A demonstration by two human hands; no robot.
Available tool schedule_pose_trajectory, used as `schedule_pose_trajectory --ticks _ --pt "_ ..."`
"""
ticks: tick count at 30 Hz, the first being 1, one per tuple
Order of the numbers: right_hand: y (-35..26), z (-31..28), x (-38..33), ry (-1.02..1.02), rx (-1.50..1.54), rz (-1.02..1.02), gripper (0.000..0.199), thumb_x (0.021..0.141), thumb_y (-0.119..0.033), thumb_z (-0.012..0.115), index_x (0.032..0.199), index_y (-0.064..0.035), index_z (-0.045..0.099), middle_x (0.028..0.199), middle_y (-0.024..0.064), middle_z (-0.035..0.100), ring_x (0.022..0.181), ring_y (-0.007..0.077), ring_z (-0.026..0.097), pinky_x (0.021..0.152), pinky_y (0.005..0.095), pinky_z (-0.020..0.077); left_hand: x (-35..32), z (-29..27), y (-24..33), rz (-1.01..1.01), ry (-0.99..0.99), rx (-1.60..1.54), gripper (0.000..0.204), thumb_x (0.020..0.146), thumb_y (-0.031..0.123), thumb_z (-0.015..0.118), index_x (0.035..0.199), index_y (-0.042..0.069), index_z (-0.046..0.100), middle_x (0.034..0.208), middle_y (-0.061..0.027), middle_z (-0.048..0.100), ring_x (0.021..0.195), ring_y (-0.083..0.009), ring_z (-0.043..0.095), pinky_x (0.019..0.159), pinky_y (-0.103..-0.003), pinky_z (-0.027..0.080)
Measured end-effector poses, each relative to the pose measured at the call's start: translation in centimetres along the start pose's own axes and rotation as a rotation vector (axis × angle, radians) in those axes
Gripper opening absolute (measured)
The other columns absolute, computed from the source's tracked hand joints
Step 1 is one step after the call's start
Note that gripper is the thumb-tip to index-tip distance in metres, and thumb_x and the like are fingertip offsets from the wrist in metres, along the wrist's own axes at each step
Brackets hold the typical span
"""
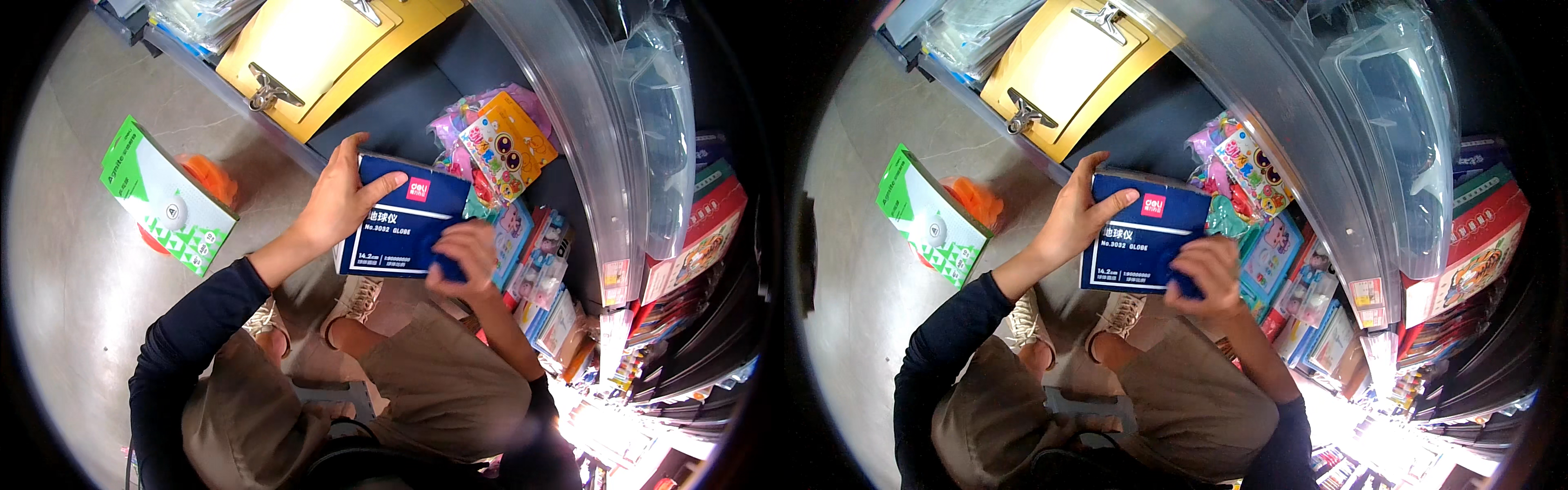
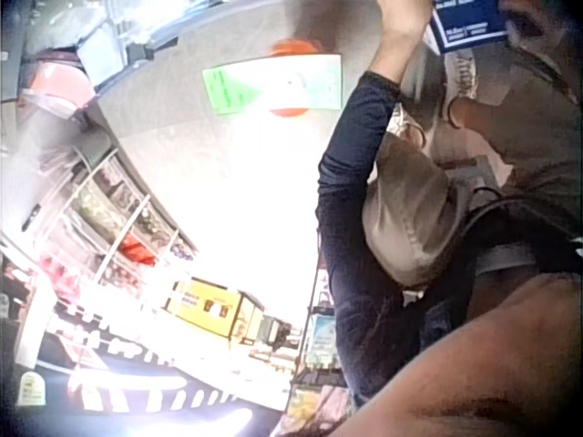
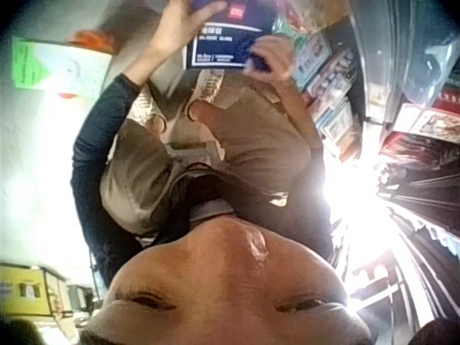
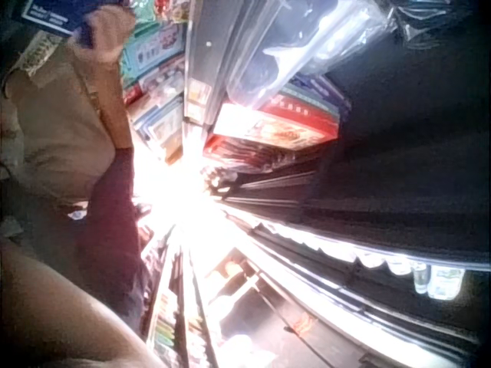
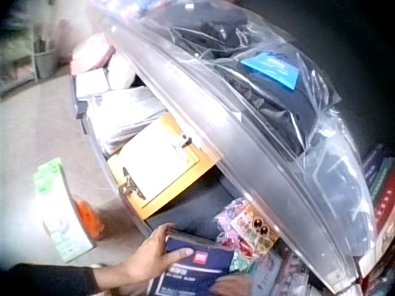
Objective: The person sits on the floor and wipes various stationery items on a lower shelf using a blue cloth. They handle a plastic container of orange balls, a box of globe, a package of stickers, and a pink bag of toys, wiping each item before placing it back on the shelf.
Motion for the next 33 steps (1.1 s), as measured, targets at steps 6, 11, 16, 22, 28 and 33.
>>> schedule_pose_trajectory --ticks 6,11,16,22,28,33 --pt "13.8 1.1 -9.3 0.913 0.88 1.333 0.028 0.08 -0.015 0.066 0.105 -0.0063 0.059 0.102 0.005 0.06 0.089 0.019 0.06 0.079 0.0366 0.0503 -2.4 0.2 -4.3 -0.205 0.031 -0.173 0.092 0.073 0.05 0.076 0.131 -0.01 0.039 0.12 -0.0252 0.056 0.102 -0.0288 0.063 0.086 -0.034 0.05" --pt "10.0 6.2 -8.4 0.788 1.274 1.447 0.037 0.076 -0.017 0.062 0.111 -0.0075 0.056 0.104 0.0069 0.059 0.098 0.0225 0.057 0.083 0.037 0.05 -6.8 0.9 -1.9 -0.013 -0.139 -0.209 0.11 0.072 0.039 0.082 0.145 -0.006 0.014 0.132 -0.0256 0.048 0.121 -0.03 0.051 0.098 -0.036 0.044" --pt "7.7 0.4 -3.6 0.729 1.123 1.045 0.041 0.072 -0.018 0.061 0.109 -0.0015 0.056 0.102 0.0113 0.06 0.095 0.0212 0.059 0.082 0.033 0.0493 -7.0 -0.5 2.3 0.37 -0.07 0.035 0.126 0.063 0.036 0.087 0.148 -0.002 0.002 0.15 -0.0268 0.02 0.139 -0.0355 0.026 0.11 -0.042 0.029" --pt "11.9 -0.1 -8.8 0.471 0.434 1.037 0.043 0.072 -0.014 0.068 0.112 -0.0072 0.055 0.11 0.0112 0.057 0.113 0.0249 0.048 0.09 0.0374 0.0451 -5.2 -0.6 -0.5 0.456 -0.149 0.259 0.109 0.061 0.02 0.086 0.146 0.003 0.02 0.149 -0.031 0.019 0.139 -0.0429 0.023 0.111 -0.044 0.029" --pt "-2.2 2.6 4.2 -0.148 0.282 0.075 0.041 0.078 -0.022 0.07 0.115 -0.008 0.059 0.126 0.0131 0.055 0.121 0.0308 0.05 0.103 0.05 0.0356 -5.0 -0.5 0.2 0.453 -0.103 0.29 0.101 0.061 0.016 0.084 0.145 0.008 0.027 0.146 -0.0298 0.024 0.135 -0.0453 0.028 0.109 -0.047 0.032" --pt "-2.1 6.7 4.0 -0.281 -0.028 0.076 0.039 0.078 -0.025 0.071 0.116 -0.018 0.06 0.137 0.007 0.049 0.133 0.0265 0.039 0.112 0.0526 0.0189 -5.3 -0.5 0.1 0.472 -0.128 0.398 0.092 0.064 0.024 0.083 0.143 0.016 0.036 0.144 -0.0296 0.027 0.13 -0.0458 0.036 0.104 -0.047 0.039"
Point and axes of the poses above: each hand's wrist, its own x-axis towards the middle knuckle, its own z-axis out of the palm, y = z × x, the point moved 10 cm from there along x, towards the middle knuckle
